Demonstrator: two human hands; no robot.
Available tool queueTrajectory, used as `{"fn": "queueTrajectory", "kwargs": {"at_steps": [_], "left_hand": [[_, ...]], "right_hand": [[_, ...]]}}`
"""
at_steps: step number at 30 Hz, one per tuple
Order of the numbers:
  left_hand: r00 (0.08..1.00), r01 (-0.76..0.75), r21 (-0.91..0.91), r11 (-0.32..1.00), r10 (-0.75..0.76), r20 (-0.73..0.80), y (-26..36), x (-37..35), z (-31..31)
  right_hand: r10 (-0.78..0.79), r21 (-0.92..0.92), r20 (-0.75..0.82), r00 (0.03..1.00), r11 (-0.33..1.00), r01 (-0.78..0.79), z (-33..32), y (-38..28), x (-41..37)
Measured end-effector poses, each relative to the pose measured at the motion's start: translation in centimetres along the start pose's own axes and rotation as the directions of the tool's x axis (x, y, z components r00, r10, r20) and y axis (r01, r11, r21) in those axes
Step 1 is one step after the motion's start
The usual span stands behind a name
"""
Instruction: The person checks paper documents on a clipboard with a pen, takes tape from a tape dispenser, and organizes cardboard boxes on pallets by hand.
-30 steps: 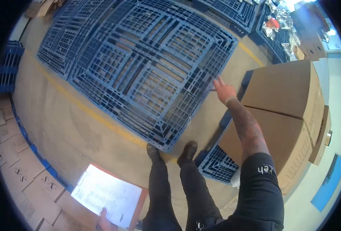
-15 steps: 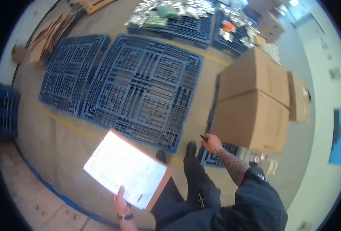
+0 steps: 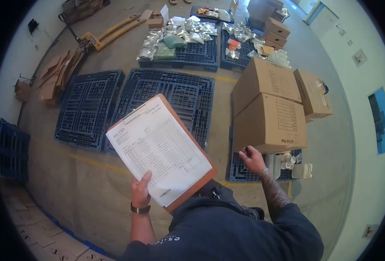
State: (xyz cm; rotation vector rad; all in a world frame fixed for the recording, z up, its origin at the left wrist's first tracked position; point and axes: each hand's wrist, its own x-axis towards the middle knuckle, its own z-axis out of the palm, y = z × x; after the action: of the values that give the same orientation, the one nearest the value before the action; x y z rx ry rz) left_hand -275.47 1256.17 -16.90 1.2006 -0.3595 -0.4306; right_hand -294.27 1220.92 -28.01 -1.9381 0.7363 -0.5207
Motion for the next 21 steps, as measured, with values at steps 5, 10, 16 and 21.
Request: {"fn": "queueTrajectory", "kwargs": {"at_steps": [5, 10, 16, 21], "left_hand": [[0.999, -0.013, 0.037, 0.999, 0.014, -0.049, 0.1, -1.8, -0.6], [0.997, -0.008, 0.109, 0.994, 0.016, -0.072, 0.8, -1.7, -1.0], [0.997, -0.022, 0.131, 0.991, 0.031, -0.069, 1.5, -2.0, -0.5], [0.994, -0.063, 0.083, 0.995, 0.070, -0.084, 2.4, -2.4, 1.3]], "right_hand": [[-0.043, 0.161, -0.079, 0.996, 0.985, 0.055, 0.7, 2.4, -1.6], [-0.017, 0.101, -0.015, 1.000, 0.995, 0.018, 2.5, 1.5, -0.2], [-0.118, 0.113, 0.067, 0.991, 0.988, 0.110, 2.7, 0.2, 2.4], [-0.128, 0.097, -0.026, 0.991, 0.987, 0.130, -0.7, -0.9, 3.0]]}}
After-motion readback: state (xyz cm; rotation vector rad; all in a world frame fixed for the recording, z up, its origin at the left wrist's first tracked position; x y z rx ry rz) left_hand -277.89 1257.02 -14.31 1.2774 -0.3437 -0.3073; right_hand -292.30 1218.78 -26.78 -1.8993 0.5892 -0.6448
